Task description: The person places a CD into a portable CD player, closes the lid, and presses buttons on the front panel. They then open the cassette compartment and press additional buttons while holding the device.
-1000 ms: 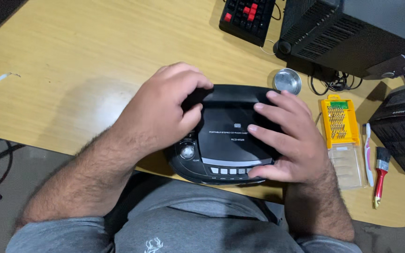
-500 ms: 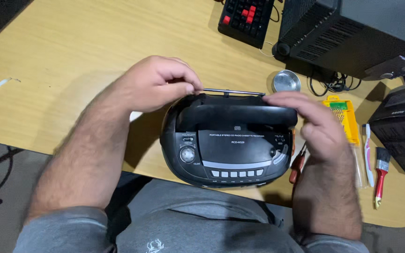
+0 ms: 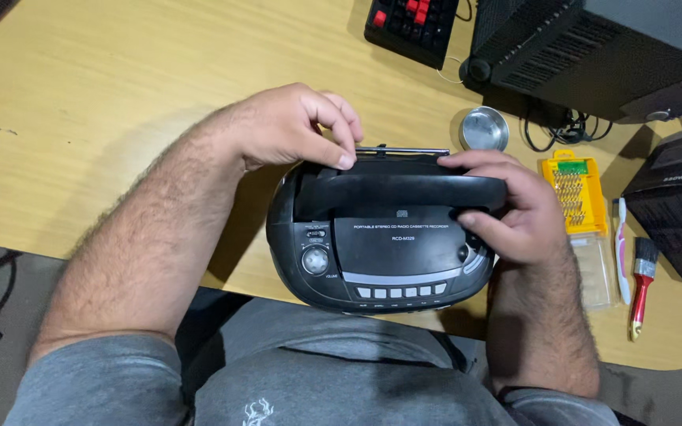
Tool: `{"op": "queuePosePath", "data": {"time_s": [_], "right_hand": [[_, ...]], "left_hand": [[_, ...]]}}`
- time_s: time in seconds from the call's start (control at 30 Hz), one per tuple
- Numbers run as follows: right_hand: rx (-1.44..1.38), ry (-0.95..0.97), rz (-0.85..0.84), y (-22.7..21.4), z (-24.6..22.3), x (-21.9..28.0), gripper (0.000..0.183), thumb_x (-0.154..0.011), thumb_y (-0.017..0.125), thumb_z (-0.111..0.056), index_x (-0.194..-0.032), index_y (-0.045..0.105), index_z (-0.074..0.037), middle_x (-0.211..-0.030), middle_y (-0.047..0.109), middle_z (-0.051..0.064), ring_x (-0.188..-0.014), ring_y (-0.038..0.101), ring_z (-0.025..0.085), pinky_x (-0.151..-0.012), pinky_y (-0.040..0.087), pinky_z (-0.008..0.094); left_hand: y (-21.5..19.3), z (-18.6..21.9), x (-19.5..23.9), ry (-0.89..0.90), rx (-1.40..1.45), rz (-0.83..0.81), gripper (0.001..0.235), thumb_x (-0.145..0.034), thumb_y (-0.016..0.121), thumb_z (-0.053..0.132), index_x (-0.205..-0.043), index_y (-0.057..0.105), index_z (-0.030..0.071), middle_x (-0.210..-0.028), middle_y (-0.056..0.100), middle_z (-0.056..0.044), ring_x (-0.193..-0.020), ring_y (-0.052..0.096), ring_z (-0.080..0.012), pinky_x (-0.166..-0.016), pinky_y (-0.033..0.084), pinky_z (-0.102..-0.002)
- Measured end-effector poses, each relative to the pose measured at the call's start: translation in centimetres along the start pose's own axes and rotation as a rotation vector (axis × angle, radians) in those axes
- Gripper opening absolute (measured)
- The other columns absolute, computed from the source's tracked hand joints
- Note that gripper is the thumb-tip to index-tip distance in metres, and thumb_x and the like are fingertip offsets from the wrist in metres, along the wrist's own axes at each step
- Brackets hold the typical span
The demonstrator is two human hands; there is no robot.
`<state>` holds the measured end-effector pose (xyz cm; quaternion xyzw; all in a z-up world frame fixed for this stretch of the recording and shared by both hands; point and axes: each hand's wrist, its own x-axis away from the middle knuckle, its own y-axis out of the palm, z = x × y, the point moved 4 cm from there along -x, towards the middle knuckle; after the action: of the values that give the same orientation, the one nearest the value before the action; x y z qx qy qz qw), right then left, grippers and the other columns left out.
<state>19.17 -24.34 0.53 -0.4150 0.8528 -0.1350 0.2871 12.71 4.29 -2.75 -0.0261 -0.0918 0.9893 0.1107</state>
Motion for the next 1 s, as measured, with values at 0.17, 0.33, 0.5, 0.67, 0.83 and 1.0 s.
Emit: {"op": "queuePosePath", "data": {"time_s": [0.17,0.33,0.5,0.67,0.83,1.0], "right_hand": [[-0.01,0.011,0.014,0.1,-0.2,-0.3,0.024,-0.076,0.073,0.002,-0.097,0.065,0.009,-0.12,0.07,0.031,-0.113,0.07,0.043,-0.101,0.05,0.048],[0.008,0.002,0.035,0.0,-0.2,-0.4,0.019,-0.074,0.071,0.007,-0.092,0.065,0.009,-0.118,0.071,0.03,-0.11,0.071,0.042,-0.098,0.052,0.046],[-0.019,-0.008,0.033,0.1,-0.3,-0.3,0.017,-0.077,0.07,0.004,-0.092,0.064,0.009,-0.119,0.071,0.031,-0.111,0.071,0.041,-0.098,0.051,0.045],[-0.071,-0.014,0.051,0.3,0.5,0.0,0.017,-0.08,0.071,-0.001,-0.092,0.063,0.007,-0.12,0.07,0.03,-0.114,0.07,0.04,-0.1,0.051,0.044],[-0.053,-0.012,0.044,0.2,0.7,-0.1,0.019,-0.078,0.072,-0.002,-0.091,0.063,0.008,-0.119,0.069,0.031,-0.113,0.069,0.041,-0.1,0.05,0.045],[-0.045,0.017,0.006,-0.2,1.0,-0.1,0.031,-0.077,0.077,-0.011,-0.099,0.067,0.009,-0.12,0.068,0.029,-0.115,0.068,0.04,-0.104,0.049,0.045]], "left_hand": [[0.9,-2.7,-0.3,-0.045,0.235,0.011,0.02,-0.071,0.087,0.012,-0.09,0.081,0.008,-0.101,0.074,-0.007,-0.091,0.065,-0.0116,-0.079,0.057,-0.024],[1.4,-2.9,-0.2,-0.015,0.317,0.0,0.027,-0.068,0.087,0.007,-0.095,0.08,0.006,-0.112,0.075,-0.009,-0.101,0.066,-0.0113,-0.087,0.057,-0.024],[1.6,-3.5,0.1,-0.092,0.424,0.035,0.027,-0.067,0.087,0.006,-0.093,0.078,0.003,-0.113,0.074,-0.012,-0.1,0.068,-0.0133,-0.084,0.059,-0.024],[2.3,-3.6,0.4,-0.15,0.496,0.076,0.025,-0.07,0.085,0.003,-0.094,0.077,0.001,-0.114,0.074,-0.013,-0.099,0.071,-0.015,-0.082,0.06,-0.024],[2.5,-3.7,0.5,-0.177,0.519,0.095,0.024,-0.073,0.082,0.001,-0.096,0.075,0.001,-0.115,0.074,-0.013,-0.099,0.072,-0.0164,-0.08,0.062,-0.025],[2.5,-3.6,0.3,-0.109,0.511,0.078,0.03,-0.079,0.077,0.003,-0.108,0.073,0.001,-0.109,0.072,-0.009,-0.101,0.07,-0.0139,-0.085,0.06,-0.022]]}}
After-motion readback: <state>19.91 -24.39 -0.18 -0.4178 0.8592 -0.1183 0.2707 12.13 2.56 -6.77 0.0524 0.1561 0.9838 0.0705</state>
